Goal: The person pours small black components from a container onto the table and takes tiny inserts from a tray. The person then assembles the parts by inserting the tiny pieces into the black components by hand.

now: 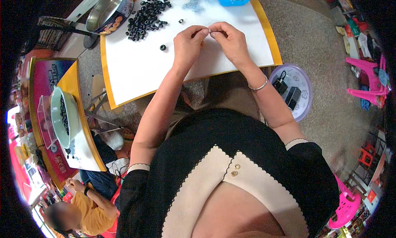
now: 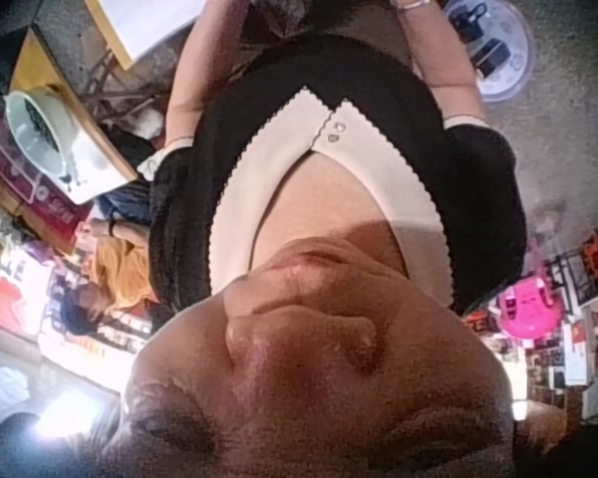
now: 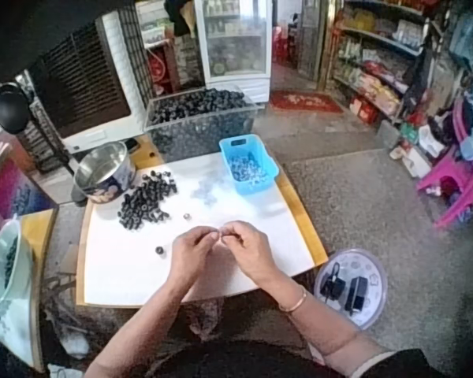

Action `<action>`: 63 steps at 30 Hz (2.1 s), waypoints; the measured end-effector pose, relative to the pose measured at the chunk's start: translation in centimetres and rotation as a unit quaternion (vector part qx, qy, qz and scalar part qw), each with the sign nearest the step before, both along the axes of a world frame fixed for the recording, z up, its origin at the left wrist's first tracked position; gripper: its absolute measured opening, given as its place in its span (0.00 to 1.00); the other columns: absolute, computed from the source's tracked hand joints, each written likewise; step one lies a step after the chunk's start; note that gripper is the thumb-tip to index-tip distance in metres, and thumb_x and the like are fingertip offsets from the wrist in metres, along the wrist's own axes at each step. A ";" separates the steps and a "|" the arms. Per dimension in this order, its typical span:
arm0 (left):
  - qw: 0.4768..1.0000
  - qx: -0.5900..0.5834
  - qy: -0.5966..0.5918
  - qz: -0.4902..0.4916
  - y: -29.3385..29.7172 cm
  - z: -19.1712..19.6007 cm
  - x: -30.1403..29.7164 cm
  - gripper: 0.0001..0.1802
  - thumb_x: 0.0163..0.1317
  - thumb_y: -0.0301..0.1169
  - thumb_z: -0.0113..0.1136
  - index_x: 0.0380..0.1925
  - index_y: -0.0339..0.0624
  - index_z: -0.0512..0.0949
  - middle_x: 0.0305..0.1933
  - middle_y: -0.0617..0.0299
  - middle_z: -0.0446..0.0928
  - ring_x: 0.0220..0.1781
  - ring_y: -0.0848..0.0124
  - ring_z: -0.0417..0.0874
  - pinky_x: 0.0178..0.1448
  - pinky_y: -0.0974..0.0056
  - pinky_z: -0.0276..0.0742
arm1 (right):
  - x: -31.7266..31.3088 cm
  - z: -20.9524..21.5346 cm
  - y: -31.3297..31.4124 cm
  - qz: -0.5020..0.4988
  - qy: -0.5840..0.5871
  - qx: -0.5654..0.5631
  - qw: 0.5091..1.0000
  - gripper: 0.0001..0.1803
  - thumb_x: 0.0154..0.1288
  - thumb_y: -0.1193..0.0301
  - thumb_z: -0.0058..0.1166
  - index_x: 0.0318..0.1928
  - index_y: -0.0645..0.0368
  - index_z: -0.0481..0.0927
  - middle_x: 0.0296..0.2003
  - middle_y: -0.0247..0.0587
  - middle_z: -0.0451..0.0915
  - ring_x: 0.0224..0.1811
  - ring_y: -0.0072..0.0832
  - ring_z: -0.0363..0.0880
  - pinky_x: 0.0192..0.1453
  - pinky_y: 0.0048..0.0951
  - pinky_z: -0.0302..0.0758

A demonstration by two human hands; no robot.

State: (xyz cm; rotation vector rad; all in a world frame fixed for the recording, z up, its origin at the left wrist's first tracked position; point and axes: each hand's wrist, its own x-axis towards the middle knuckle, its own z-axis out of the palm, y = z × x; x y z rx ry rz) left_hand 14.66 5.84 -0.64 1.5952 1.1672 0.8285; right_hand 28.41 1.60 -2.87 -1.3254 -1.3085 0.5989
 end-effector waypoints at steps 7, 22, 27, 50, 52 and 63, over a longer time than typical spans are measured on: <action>0.990 -0.059 -0.128 0.007 0.0 -0.4 -0.1 0.09 0.59 0.30 0.61 0.36 0.37 0.81 0.22 0.66 0.77 0.23 0.81 0.74 0.28 0.75 0.70 | 0.3 1.1 0.0 0.016 -0.116 -0.096 0.988 0.13 0.66 0.65 0.48 0.39 0.64 0.77 0.28 0.36 0.79 0.31 0.20 0.75 0.38 0.22 0.72; 0.991 -0.081 -0.102 0.041 -0.2 -0.3 -0.5 0.11 0.62 0.33 0.57 0.35 0.35 0.80 0.30 0.62 0.79 0.27 0.76 0.76 0.33 0.72 0.72 | 1.1 0.9 -0.1 -0.019 -0.242 0.058 0.968 0.08 0.57 0.72 0.54 0.36 0.61 0.78 0.32 0.43 0.79 0.39 0.39 0.75 0.43 0.33 0.71; 0.999 0.001 -0.019 0.035 -0.4 -0.5 -0.6 0.11 0.60 0.32 0.58 0.36 0.35 0.80 0.29 0.63 0.79 0.27 0.77 0.76 0.33 0.72 0.72 | 1.7 0.0 0.5 -0.019 -0.265 0.036 0.963 0.07 0.56 0.72 0.54 0.37 0.59 0.79 0.33 0.40 0.79 0.39 0.38 0.74 0.47 0.35 0.69; 0.977 0.184 0.096 0.044 -0.4 -1.2 -1.3 0.08 0.56 0.29 0.61 0.36 0.44 0.82 0.31 0.60 0.80 0.32 0.67 0.77 0.40 0.65 0.74 | 3.1 0.6 0.8 -0.038 -0.234 0.038 0.971 0.09 0.61 0.68 0.52 0.37 0.60 0.79 0.32 0.43 0.78 0.36 0.37 0.76 0.42 0.33 0.72; 0.947 0.251 0.200 0.022 0.1 -1.8 -1.8 0.08 0.54 0.29 0.60 0.34 0.47 0.82 0.37 0.57 0.79 0.41 0.58 0.75 0.48 0.58 0.72 | 3.8 0.6 0.8 -0.033 -0.278 0.023 0.960 0.09 0.60 0.68 0.53 0.36 0.60 0.79 0.32 0.42 0.78 0.37 0.38 0.76 0.42 0.34 0.71; 0.961 0.237 0.139 0.040 -1.5 -0.3 -0.7 0.08 0.55 0.31 0.59 0.35 0.45 0.82 0.36 0.56 0.79 0.40 0.60 0.75 0.48 0.60 0.71 | 2.3 0.8 0.0 0.002 -0.245 0.011 0.969 0.06 0.56 0.70 0.56 0.33 0.59 0.80 0.30 0.37 0.77 0.38 0.32 0.73 0.42 0.32 0.70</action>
